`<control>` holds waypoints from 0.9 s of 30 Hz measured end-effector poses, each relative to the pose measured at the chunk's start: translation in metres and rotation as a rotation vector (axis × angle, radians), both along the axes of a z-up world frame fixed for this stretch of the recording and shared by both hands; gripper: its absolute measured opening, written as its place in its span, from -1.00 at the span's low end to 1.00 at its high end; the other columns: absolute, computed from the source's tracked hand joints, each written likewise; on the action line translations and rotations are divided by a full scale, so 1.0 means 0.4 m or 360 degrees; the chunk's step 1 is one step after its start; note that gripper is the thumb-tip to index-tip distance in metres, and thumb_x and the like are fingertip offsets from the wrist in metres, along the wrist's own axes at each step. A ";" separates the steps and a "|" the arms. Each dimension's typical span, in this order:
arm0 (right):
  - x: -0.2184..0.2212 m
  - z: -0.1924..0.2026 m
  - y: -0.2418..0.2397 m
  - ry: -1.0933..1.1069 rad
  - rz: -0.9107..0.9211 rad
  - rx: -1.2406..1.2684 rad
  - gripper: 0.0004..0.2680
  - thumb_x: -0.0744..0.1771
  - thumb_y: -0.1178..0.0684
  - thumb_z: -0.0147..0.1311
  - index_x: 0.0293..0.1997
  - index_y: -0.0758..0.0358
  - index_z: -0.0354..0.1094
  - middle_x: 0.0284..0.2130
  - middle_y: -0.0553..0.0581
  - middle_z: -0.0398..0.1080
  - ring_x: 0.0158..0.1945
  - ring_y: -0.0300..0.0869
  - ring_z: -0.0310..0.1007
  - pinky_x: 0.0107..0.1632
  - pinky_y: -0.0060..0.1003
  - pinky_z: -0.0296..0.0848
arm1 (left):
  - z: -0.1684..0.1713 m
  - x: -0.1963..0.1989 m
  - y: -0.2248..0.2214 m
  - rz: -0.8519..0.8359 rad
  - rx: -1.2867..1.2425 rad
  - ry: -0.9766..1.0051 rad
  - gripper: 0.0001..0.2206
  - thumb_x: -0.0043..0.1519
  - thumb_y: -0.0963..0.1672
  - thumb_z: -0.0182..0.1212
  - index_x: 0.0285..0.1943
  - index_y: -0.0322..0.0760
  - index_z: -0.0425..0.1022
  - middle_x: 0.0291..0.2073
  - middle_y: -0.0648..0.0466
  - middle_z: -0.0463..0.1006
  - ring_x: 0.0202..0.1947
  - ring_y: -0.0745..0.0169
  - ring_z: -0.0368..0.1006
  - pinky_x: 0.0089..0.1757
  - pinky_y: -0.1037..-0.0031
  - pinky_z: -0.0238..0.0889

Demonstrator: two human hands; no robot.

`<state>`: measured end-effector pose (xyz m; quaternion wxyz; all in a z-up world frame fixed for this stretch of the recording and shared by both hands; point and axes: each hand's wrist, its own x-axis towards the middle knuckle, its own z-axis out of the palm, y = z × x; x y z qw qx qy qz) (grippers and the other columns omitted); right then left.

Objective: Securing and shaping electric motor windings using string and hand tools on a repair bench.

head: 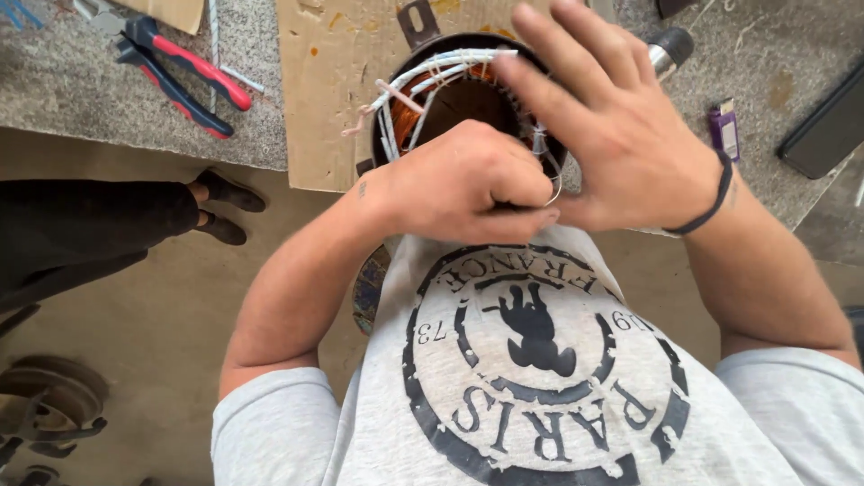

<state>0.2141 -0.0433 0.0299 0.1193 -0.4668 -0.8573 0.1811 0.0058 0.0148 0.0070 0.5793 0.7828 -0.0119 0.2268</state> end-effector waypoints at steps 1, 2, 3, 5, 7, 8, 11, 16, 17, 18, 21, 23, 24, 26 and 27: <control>-0.008 -0.001 0.007 -0.0028 0.0024 -0.0230 -0.22 0.28 -0.28 0.18 0.57 0.42 -0.15 0.50 0.53 -0.13 0.56 0.32 -0.22 0.48 0.28 -0.01 | -0.007 -0.003 0.003 -0.0019 -0.0087 -0.0064 -0.66 0.39 -0.18 0.08 -0.49 -0.28 0.13 -0.64 0.04 0.23 -0.59 0.06 0.16 -0.45 0.24 0.02; -0.018 -0.011 0.032 -0.0025 0.0023 -0.0238 -0.22 0.28 -0.28 0.18 0.57 0.42 -0.15 0.50 0.53 -0.13 0.56 0.32 -0.22 0.48 0.28 -0.01 | -0.005 -0.002 0.004 -0.0019 -0.0095 -0.0061 -0.66 0.39 -0.18 0.08 -0.49 -0.28 0.13 -0.64 0.04 0.23 -0.59 0.06 0.16 -0.45 0.24 0.02; -0.027 -0.021 0.058 -0.0066 0.0086 -0.0235 -0.22 0.22 -0.21 0.14 0.55 0.48 -0.10 0.45 0.55 -0.03 0.49 0.35 -0.08 0.41 0.25 0.06 | -0.004 0.000 0.007 -0.0001 -0.0179 -0.0084 -0.65 0.39 -0.19 0.07 -0.49 -0.30 0.12 -0.63 0.04 0.19 -0.59 0.06 0.12 -0.45 0.25 -0.01; -0.041 -0.029 0.098 -0.0095 0.0133 -0.0239 -0.21 0.15 -0.14 0.11 0.52 0.53 -0.05 0.40 0.57 0.07 0.42 0.39 0.06 0.34 0.22 0.12 | 0.002 -0.003 0.016 0.0001 -0.0269 -0.0096 -0.64 0.40 -0.20 0.06 -0.49 -0.33 0.10 -0.63 0.03 0.16 -0.60 0.07 0.07 -0.44 0.27 -0.03; -0.047 -0.022 0.122 -0.0201 0.0300 -0.0125 -0.43 0.33 -0.02 0.00 0.54 0.43 0.04 0.38 0.39 0.26 0.39 0.10 0.30 0.25 -0.10 0.34 | 0.011 -0.008 0.033 -0.0101 -0.0391 -0.0086 -0.62 0.45 -0.11 -0.05 -0.48 -0.35 0.09 -0.59 0.02 0.12 -0.56 0.06 0.09 -0.41 0.26 -0.05; -0.059 -0.022 0.126 -0.0192 0.0250 -0.0115 -0.43 0.33 -0.02 0.00 0.54 0.43 0.04 0.38 0.39 0.26 0.39 0.10 0.30 0.25 -0.10 0.34 | 0.017 -0.015 0.036 -0.0150 -0.0381 -0.0072 -0.62 0.45 -0.11 -0.05 -0.48 -0.35 0.09 -0.59 0.02 0.12 -0.56 0.06 0.09 -0.41 0.26 -0.05; -0.079 -0.024 0.119 -0.0423 0.0149 -0.0047 -0.39 0.27 -0.08 0.05 0.55 0.22 0.08 0.12 0.17 0.40 0.02 -0.02 0.52 -0.20 -0.13 0.52 | 0.015 -0.021 0.022 -0.0068 -0.0518 -0.0011 -0.61 0.42 -0.13 0.01 -0.51 -0.34 0.09 -0.59 0.03 0.11 -0.57 0.11 0.06 -0.42 0.32 -0.06; -0.102 -0.024 0.103 -0.0350 -0.0035 0.0046 -0.59 0.33 0.02 0.07 0.37 0.09 0.24 -0.07 0.12 0.37 -0.15 -0.06 0.46 -0.34 -0.20 0.47 | -0.018 -0.022 0.003 0.0256 -0.0344 0.0167 -0.60 0.38 -0.19 0.09 -0.56 -0.28 0.09 -0.69 0.09 0.18 -0.67 0.23 0.06 -0.52 0.36 -0.10; -0.100 -0.030 0.106 -0.0347 -0.0038 0.0050 -0.59 0.33 0.02 0.07 0.37 0.09 0.24 -0.07 0.12 0.37 -0.15 -0.06 0.46 -0.34 -0.20 0.47 | -0.025 -0.016 0.006 0.0254 -0.0339 0.0169 -0.60 0.38 -0.19 0.09 -0.56 -0.28 0.09 -0.69 0.09 0.18 -0.67 0.23 0.06 -0.52 0.36 -0.10; -0.098 -0.037 0.107 -0.0390 -0.0079 0.0114 -0.63 0.35 0.00 0.07 0.34 0.03 0.25 -0.09 0.07 0.38 -0.21 -0.10 0.46 -0.38 -0.24 0.45 | -0.033 -0.012 0.007 0.0272 -0.0353 0.0187 -0.59 0.37 -0.19 0.10 -0.57 -0.26 0.09 -0.71 0.12 0.16 -0.68 0.29 0.03 -0.54 0.38 -0.14; -0.109 -0.048 0.093 -0.0381 -0.0111 0.0126 -0.67 0.35 0.00 0.07 0.30 -0.01 0.26 -0.11 0.03 0.36 -0.24 -0.13 0.44 -0.45 -0.26 0.43 | -0.036 -0.021 -0.006 0.0309 -0.0332 0.0245 -0.59 0.36 -0.20 0.12 -0.58 -0.27 0.08 -0.72 0.12 0.16 -0.68 0.30 0.03 -0.54 0.37 -0.17; -0.099 -0.046 0.100 -0.0386 -0.0117 0.0115 -0.65 0.34 0.01 0.06 0.31 -0.01 0.26 -0.11 0.04 0.35 -0.22 -0.11 0.44 -0.48 -0.25 0.44 | -0.028 -0.015 0.005 0.0311 -0.0261 0.0226 -0.59 0.36 -0.19 0.12 -0.57 -0.29 0.08 -0.71 0.09 0.17 -0.67 0.25 0.06 -0.53 0.33 -0.14; -0.092 -0.047 0.103 -0.0306 -0.0082 0.0073 -0.56 0.26 0.00 0.09 0.33 0.04 0.25 -0.09 0.09 0.36 -0.20 -0.05 0.45 -0.42 -0.18 0.45 | -0.023 -0.014 0.009 0.0303 -0.0291 0.0189 -0.59 0.37 -0.20 0.10 -0.56 -0.30 0.04 -0.69 0.07 0.12 -0.65 0.22 0.01 -0.51 0.32 -0.16; -0.081 -0.041 0.105 -0.0234 -0.0010 0.0026 -0.46 0.18 -0.01 0.13 0.36 0.08 0.24 -0.06 0.13 0.37 -0.18 0.01 0.46 -0.36 -0.11 0.47 | -0.014 -0.015 0.008 0.0330 -0.0330 0.0140 -0.58 0.38 -0.22 0.09 -0.54 -0.31 0.01 -0.67 0.06 0.08 -0.64 0.18 -0.05 -0.49 0.30 -0.18; -0.078 -0.036 0.102 -0.0129 -0.0014 -0.0133 -0.44 0.22 0.00 0.14 0.42 0.14 0.17 0.04 0.22 0.34 -0.07 0.11 0.44 -0.26 -0.02 0.48 | -0.009 -0.016 0.009 0.0335 -0.0335 0.0094 -0.59 0.40 -0.21 0.05 -0.55 -0.32 0.04 -0.68 0.05 0.09 -0.65 0.16 -0.03 -0.48 0.30 -0.17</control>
